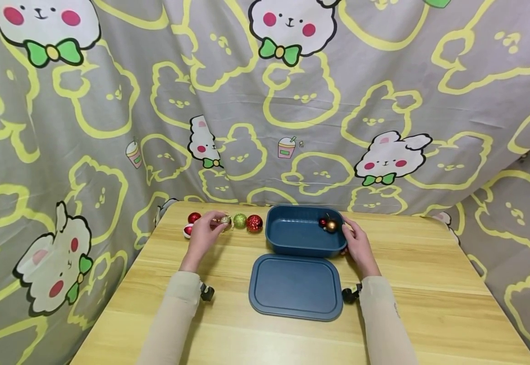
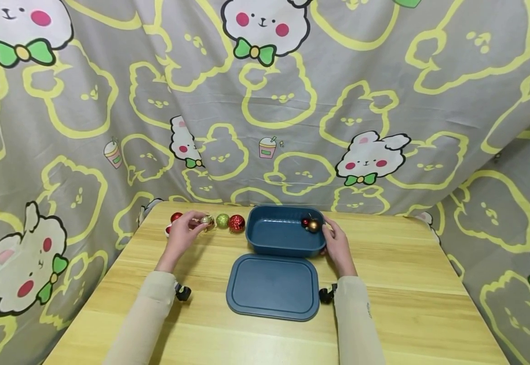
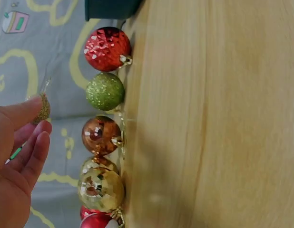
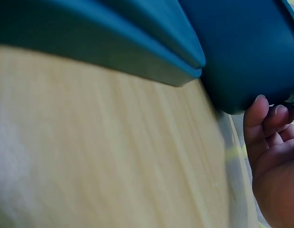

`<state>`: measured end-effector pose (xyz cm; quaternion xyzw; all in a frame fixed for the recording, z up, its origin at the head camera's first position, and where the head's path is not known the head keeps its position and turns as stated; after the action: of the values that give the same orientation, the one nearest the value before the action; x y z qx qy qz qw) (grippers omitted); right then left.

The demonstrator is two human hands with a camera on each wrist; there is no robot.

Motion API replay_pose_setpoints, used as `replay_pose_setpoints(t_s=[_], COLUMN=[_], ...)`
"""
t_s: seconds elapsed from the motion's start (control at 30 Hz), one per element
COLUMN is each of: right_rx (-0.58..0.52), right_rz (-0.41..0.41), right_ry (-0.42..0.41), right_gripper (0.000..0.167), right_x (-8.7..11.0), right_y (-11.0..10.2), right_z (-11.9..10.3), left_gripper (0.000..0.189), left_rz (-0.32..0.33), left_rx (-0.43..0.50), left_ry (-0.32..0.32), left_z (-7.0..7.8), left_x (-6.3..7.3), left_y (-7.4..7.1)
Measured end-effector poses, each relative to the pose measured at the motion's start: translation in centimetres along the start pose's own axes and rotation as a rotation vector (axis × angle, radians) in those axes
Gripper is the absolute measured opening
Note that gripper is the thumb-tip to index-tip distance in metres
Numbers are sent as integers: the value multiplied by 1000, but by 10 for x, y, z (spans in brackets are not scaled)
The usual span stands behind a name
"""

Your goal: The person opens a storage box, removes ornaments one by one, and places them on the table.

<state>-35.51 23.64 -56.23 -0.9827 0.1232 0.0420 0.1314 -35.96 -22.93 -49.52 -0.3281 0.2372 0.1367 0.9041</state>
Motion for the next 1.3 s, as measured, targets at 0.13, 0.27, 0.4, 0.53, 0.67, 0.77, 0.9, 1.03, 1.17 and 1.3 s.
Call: replay_pose_setpoints(t_s=[0.13,0.27,0.4,0.53,0.67,0.77,0.9,1.03,1.17,1.3], right_rx=[-10,-13,-37,-40,-31,-34,-30,-30,-42,-28], right_rz=[1,-7,-38,-55,-55,-55,-56,-57,-48,-23], right_ry=[9,24,26,14,15,16,13,13,26,23], right_gripper=[54,53,51,49,49,49,49,49,50,51], right_x=[0,0,4,12,15,15,16,15,8,1], right_y=[1,0,-1,-2,-2,-2,-2,-2,-2,-2], right_z=[1,-2,-16,-34,-41,-40,-40,-38,-24,-7], left_gripper=[28,27,26,26,28,29,29,27,26,26], left_rz=[-12,-10,-4,4,-11,-20,-26,-28,-30,-56], left_rx=[-39,-122,-235,-289,-324,-345,-356,-379,-404,-419], left_ry=[-3,14,36,30,-4,-21,-26,-24,-24,-43], left_z=[-4,-8,-11,-14,-16,-18,-18,-18,-18,-20], left_x=[1,3,5,6,8,10,12,12,11,11], left_y=[0,1,2,2,3,5,7,8,10,11])
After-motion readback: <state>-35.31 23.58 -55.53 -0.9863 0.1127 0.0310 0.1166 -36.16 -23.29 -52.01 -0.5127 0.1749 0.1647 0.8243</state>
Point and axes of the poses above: each hand's wrist, its own x-axis away from the middle knuckle, its own y-axis out of the palm, z = x × y, the point moved 3 cm from there along -x, towards the middle knuckle, and after that the axes turned 10 degrees about z, right-handed, at the moved point
